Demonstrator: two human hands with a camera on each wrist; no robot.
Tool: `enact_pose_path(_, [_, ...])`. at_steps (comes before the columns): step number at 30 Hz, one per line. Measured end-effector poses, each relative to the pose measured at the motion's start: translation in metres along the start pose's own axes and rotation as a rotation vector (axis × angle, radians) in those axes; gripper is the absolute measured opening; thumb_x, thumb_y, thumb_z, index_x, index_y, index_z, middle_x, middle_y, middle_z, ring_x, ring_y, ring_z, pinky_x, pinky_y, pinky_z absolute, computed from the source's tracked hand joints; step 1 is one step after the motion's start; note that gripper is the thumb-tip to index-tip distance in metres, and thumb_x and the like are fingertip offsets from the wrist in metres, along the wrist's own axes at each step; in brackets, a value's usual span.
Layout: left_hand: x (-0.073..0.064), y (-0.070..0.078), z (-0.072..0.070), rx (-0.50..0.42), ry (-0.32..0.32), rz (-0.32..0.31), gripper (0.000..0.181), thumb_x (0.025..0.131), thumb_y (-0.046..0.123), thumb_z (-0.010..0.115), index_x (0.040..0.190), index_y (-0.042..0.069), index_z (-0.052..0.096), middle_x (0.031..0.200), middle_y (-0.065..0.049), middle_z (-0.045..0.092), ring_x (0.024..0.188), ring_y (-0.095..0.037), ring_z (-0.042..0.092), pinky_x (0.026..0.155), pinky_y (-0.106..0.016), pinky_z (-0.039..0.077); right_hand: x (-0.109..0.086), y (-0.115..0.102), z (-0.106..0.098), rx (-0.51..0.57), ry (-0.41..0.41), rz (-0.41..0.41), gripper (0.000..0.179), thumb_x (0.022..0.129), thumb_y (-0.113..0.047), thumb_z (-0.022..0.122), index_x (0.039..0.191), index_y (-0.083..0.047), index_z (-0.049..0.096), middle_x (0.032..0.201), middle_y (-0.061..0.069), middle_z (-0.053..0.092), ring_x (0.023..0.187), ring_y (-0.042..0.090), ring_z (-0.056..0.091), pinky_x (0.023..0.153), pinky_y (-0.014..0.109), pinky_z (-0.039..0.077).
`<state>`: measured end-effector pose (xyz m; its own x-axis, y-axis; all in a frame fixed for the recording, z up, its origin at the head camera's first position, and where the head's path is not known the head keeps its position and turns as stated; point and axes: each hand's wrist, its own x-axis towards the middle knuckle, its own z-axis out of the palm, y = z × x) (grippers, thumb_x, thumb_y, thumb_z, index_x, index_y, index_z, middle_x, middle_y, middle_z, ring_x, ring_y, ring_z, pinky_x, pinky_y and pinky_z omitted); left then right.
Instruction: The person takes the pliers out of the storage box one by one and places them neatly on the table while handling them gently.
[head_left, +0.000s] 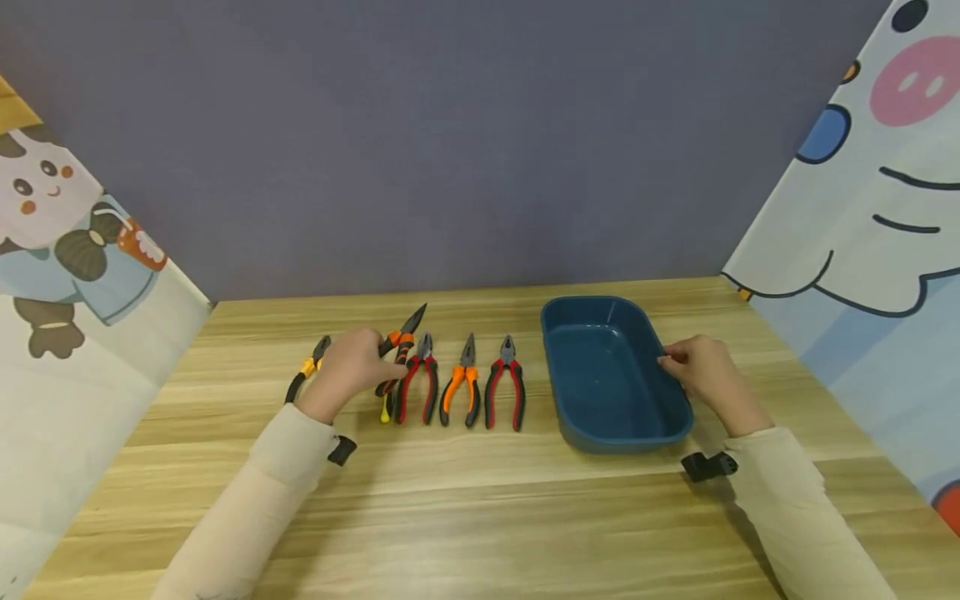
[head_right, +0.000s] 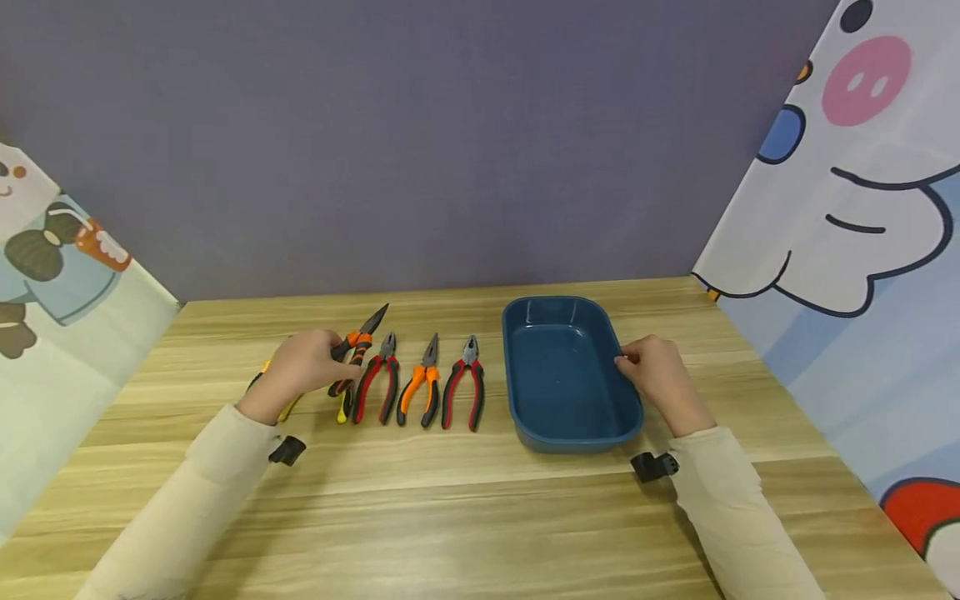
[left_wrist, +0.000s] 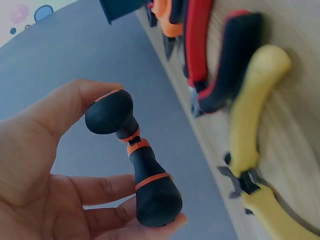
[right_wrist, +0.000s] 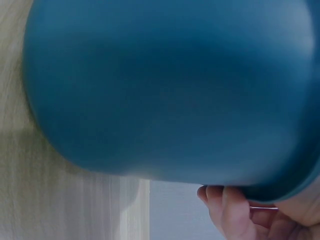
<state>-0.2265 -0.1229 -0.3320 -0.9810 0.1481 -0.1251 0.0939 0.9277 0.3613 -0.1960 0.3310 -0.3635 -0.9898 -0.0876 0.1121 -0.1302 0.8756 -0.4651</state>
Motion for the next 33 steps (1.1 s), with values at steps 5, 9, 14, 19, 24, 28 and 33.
enact_pose_path(5, [-0.003, -0.016, -0.004, 0.024, -0.007, -0.017, 0.036, 0.078, 0.036, 0.073, 0.085, 0.002, 0.061, 0.066, -0.001, 0.046, 0.054, -0.014, 0.035, 0.049, -0.028, 0.029, 0.000, 0.000, 0.000, 0.006, 0.000, -0.003, 0.025, 0.088, -0.004, 0.060, 0.104, 0.017, 0.063, 0.077, 0.022, 0.067, 0.041, 0.013, 0.052, 0.041, 0.027, 0.044])
enact_pose_path(9, [-0.007, -0.031, -0.007, 0.031, -0.012, -0.025, 0.045, 0.079, 0.036, 0.073, 0.102, -0.002, 0.064, 0.079, -0.012, 0.059, 0.060, -0.018, 0.045, 0.051, -0.030, 0.034, -0.001, 0.000, 0.000, 0.005, 0.006, -0.010, 0.025, 0.088, -0.003, 0.060, 0.103, 0.017, 0.064, 0.079, 0.024, 0.067, 0.041, 0.013, 0.053, 0.041, 0.027, 0.044])
enact_pose_path(14, [-0.012, -0.048, -0.012, 0.060, -0.011, -0.033, 0.060, 0.080, 0.038, 0.071, 0.116, -0.009, 0.059, 0.104, -0.025, 0.063, 0.068, -0.025, 0.057, 0.055, -0.035, 0.045, -0.001, -0.002, -0.001, 0.005, 0.013, -0.011, 0.025, 0.088, -0.003, 0.060, 0.103, 0.017, 0.064, 0.079, 0.024, 0.067, 0.042, 0.013, 0.053, 0.041, 0.027, 0.044])
enact_pose_path(19, [-0.017, -0.063, -0.019, 0.068, -0.005, -0.044, 0.065, 0.080, 0.038, 0.070, 0.119, -0.012, 0.056, 0.103, -0.027, 0.063, 0.061, -0.021, 0.053, 0.052, -0.032, 0.041, 0.000, -0.003, -0.001, 0.006, 0.010, -0.007, 0.025, 0.088, -0.003, 0.061, 0.102, 0.017, 0.064, 0.079, 0.024, 0.067, 0.042, 0.015, 0.053, 0.042, 0.027, 0.044])
enact_pose_path(24, [-0.021, -0.076, -0.022, 0.067, 0.019, -0.058, 0.055, 0.080, 0.039, 0.070, 0.105, -0.009, 0.061, 0.082, -0.018, 0.062, 0.057, -0.019, 0.046, 0.049, -0.030, 0.034, 0.000, -0.003, 0.000, -0.003, 0.014, -0.006, 0.026, 0.088, -0.005, 0.062, 0.103, 0.016, 0.064, 0.081, 0.025, 0.067, 0.042, 0.014, 0.054, 0.042, 0.027, 0.045])
enact_pose_path(28, [-0.024, -0.086, -0.024, 0.056, 0.029, -0.074, 0.049, 0.079, 0.039, 0.069, 0.095, -0.006, 0.062, 0.068, -0.008, 0.054, 0.057, -0.020, 0.043, 0.049, -0.030, 0.033, 0.001, -0.002, 0.000, -0.009, 0.019, -0.013, 0.025, 0.088, -0.004, 0.062, 0.102, 0.016, 0.065, 0.081, 0.025, 0.067, 0.042, 0.012, 0.053, 0.042, 0.027, 0.045])
enact_pose_path(33, [-0.024, -0.099, -0.027, 0.066, 0.024, -0.085, 0.046, 0.080, 0.040, 0.068, 0.091, -0.005, 0.061, 0.062, -0.004, 0.047, 0.054, -0.017, 0.038, 0.049, -0.029, 0.030, 0.000, -0.001, 0.001, -0.002, 0.016, -0.020, 0.025, 0.087, -0.004, 0.061, 0.102, 0.016, 0.064, 0.078, 0.023, 0.067, 0.041, 0.013, 0.052, 0.042, 0.027, 0.044])
